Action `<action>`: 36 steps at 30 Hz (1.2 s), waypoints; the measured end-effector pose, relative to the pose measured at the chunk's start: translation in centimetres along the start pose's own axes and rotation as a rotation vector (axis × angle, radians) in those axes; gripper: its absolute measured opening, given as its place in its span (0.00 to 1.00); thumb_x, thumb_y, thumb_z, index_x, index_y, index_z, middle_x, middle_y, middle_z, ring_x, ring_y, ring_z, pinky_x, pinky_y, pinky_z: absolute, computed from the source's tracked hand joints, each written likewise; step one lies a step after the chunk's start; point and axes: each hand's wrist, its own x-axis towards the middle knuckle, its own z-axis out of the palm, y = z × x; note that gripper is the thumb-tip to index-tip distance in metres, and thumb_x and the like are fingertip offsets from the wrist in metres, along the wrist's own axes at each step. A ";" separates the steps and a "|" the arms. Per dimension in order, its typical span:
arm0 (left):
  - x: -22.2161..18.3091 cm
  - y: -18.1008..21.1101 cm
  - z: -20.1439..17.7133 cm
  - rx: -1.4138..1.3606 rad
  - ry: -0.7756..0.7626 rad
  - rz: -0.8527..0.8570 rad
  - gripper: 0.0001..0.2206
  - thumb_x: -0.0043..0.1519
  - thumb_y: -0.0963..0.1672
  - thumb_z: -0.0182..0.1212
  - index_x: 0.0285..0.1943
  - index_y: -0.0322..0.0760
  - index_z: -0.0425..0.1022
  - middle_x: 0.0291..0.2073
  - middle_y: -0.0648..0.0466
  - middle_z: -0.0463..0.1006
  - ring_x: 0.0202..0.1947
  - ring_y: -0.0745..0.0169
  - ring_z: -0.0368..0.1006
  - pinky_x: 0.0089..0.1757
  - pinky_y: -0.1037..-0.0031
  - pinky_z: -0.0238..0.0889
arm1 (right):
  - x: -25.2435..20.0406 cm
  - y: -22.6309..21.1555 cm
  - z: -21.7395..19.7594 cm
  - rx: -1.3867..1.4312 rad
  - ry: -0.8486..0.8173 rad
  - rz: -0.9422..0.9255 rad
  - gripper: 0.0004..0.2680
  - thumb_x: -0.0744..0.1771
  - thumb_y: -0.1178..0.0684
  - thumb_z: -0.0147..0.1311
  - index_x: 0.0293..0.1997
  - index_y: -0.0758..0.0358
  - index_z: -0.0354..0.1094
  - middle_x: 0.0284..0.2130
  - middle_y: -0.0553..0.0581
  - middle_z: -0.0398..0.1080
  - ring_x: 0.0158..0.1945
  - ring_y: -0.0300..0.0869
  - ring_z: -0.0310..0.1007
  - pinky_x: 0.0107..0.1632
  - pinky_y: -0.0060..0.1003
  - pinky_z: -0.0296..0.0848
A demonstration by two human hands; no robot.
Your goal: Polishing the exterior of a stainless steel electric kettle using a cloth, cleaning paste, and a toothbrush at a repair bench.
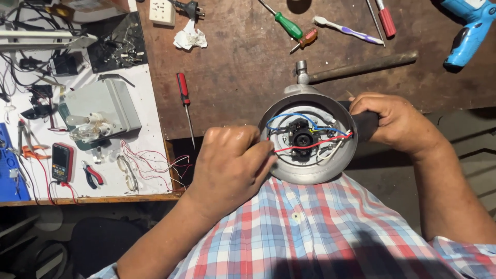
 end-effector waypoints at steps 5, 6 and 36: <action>0.9 0.9 0.5 0.045 0.106 0.103 0.03 0.76 0.43 0.67 0.48 0.41 0.81 0.48 0.51 0.82 0.42 0.47 0.78 0.44 0.56 0.64 | -0.2 -0.2 -0.1 0.003 0.027 0.024 0.08 0.65 0.61 0.76 0.40 0.61 0.77 0.41 0.53 0.80 0.45 0.40 0.81 0.54 0.36 0.79; 0.7 0.9 0.4 0.045 0.110 0.101 0.03 0.76 0.43 0.67 0.48 0.41 0.81 0.48 0.51 0.82 0.42 0.47 0.78 0.44 0.56 0.64 | -0.2 0.1 -0.1 -0.001 0.024 0.023 0.08 0.65 0.61 0.76 0.40 0.61 0.77 0.41 0.53 0.80 0.45 0.40 0.81 0.54 0.36 0.79; 2.3 1.1 3.0 0.029 -0.232 -0.151 0.06 0.68 0.37 0.62 0.40 0.41 0.79 0.35 0.52 0.77 0.28 0.48 0.78 0.23 0.53 0.66 | -0.7 3.0 -1.0 0.007 0.038 0.094 0.08 0.65 0.60 0.75 0.40 0.59 0.77 0.38 0.47 0.76 0.41 0.35 0.73 0.46 0.33 0.72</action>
